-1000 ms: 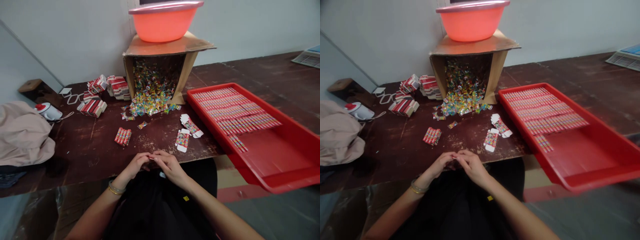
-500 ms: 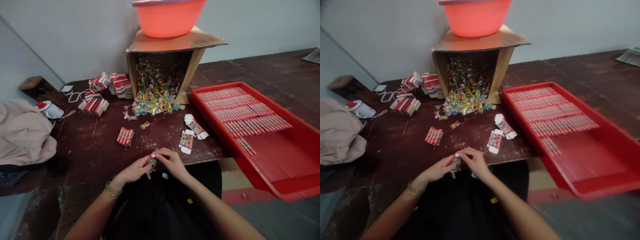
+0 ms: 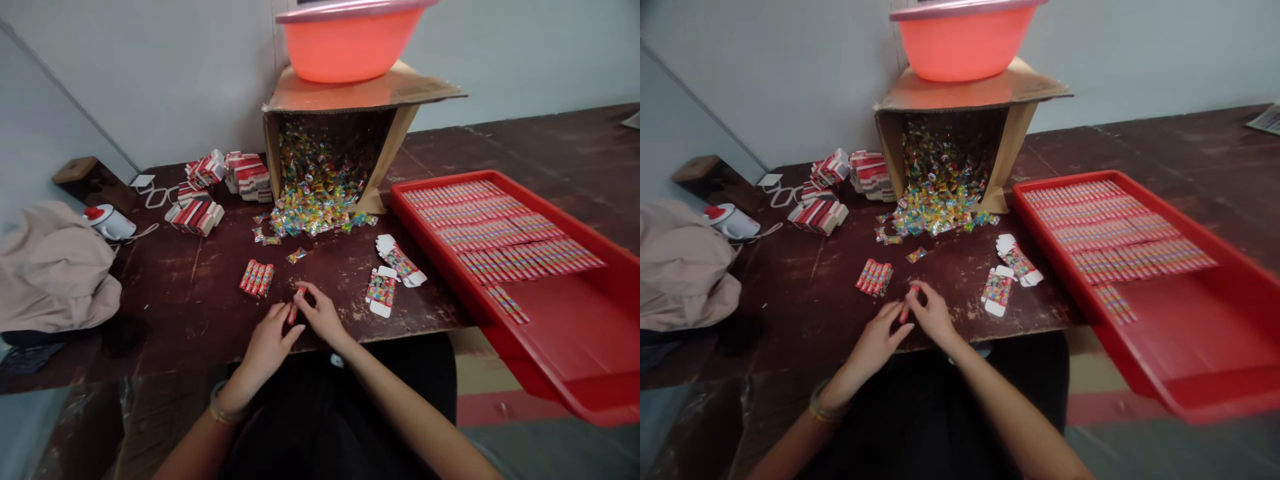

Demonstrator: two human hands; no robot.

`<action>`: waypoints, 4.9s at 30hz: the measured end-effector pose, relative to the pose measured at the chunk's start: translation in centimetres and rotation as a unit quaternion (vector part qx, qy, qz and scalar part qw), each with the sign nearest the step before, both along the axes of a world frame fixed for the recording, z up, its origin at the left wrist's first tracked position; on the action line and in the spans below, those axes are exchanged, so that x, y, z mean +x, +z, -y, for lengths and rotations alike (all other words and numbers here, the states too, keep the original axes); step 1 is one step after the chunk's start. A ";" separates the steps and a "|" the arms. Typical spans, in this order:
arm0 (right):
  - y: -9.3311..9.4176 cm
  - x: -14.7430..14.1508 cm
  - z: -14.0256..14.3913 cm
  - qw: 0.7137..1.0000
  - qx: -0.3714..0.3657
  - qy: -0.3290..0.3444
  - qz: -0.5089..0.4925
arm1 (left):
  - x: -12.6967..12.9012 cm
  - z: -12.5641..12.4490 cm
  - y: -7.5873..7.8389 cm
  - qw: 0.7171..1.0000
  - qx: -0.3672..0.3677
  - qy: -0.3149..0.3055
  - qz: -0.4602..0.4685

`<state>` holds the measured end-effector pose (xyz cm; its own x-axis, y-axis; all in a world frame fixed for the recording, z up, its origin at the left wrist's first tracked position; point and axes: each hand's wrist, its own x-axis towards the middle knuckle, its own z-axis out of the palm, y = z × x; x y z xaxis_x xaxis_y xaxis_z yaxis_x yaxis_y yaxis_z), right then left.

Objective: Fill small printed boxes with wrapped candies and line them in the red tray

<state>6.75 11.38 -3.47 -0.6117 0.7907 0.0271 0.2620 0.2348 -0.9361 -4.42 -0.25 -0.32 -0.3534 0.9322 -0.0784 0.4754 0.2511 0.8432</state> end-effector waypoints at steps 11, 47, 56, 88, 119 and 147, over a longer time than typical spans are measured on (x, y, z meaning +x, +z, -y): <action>-0.9 -5.1 -1.4 0.999 0.026 -0.006 0.022 | -9.2 -0.2 -1.6 0.973 0.017 0.200 -0.115; 5.9 10.9 -0.4 0.941 -0.049 0.334 -0.033 | 6.2 -0.1 0.9 0.835 -0.175 -0.208 0.478; 4.9 11.1 2.5 0.990 -0.099 0.052 -0.085 | 6.7 -1.5 -0.8 0.963 -0.088 -0.057 0.247; 5.8 11.7 5.5 0.964 -0.224 0.130 -0.056 | 8.2 2.7 1.9 0.693 -0.251 -0.013 0.675; 4.2 1.5 -5.1 0.969 0.140 0.201 0.021 | -1.9 5.5 3.0 0.857 -0.301 -0.230 0.350; 5.8 7.8 0.6 0.976 0.198 0.090 0.018 | 4.9 0.4 -0.8 0.938 -0.094 -0.050 0.329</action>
